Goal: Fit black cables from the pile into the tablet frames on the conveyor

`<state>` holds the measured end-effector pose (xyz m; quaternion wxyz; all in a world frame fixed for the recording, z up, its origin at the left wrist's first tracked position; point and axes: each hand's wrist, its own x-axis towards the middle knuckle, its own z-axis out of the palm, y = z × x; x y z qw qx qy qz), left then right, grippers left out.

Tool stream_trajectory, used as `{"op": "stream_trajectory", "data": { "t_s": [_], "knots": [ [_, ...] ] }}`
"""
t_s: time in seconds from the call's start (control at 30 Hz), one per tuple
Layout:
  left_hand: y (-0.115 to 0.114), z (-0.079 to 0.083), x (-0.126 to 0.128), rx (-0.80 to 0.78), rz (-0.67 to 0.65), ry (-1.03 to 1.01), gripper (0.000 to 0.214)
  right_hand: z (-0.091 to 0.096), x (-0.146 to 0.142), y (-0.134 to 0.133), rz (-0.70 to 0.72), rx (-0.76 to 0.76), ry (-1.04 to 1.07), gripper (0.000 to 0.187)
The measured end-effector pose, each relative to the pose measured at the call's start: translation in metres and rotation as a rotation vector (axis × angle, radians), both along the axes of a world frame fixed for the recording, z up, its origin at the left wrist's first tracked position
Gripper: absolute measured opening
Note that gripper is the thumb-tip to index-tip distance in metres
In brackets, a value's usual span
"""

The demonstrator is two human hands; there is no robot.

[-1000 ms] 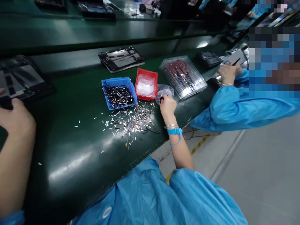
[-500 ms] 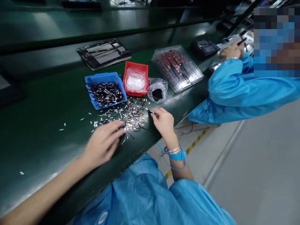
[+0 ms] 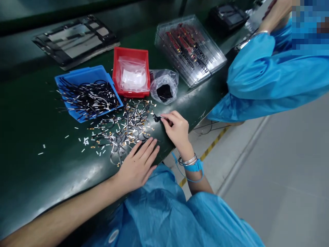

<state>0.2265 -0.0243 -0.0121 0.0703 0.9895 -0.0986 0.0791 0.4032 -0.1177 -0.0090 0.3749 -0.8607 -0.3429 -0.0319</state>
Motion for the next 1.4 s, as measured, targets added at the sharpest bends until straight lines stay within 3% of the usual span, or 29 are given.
{"op": "stream_trajectory", "data": {
  "t_s": [0.13,0.37,0.9,1.2,1.3,1.4],
  "knots": [
    [0.000,0.001,0.001,-0.013,0.006,-0.003,0.053,0.000,-0.005,-0.005,0.030,-0.039,-0.048,0.016],
    [0.001,0.001,0.001,-0.042,0.007,-0.042,0.050,0.000,-0.017,-0.021,-0.018,0.032,-0.077,0.015],
    [0.001,0.002,0.001,-0.051,0.077,-0.079,0.048,-0.006,-0.011,-0.008,-0.007,0.048,-0.041,0.009],
    [0.000,0.002,0.001,-0.054,0.081,-0.092,0.048,0.003,-0.010,-0.024,-0.183,-0.085,-0.053,0.011],
    [0.000,0.001,0.000,-0.066,0.078,-0.095,0.048,0.006,0.000,-0.032,-0.094,-0.047,-0.043,0.010],
    [0.000,0.000,-0.001,-0.083,0.079,-0.079,0.049,0.007,0.014,-0.035,0.120,-0.028,0.020,0.012]
  ]
}}
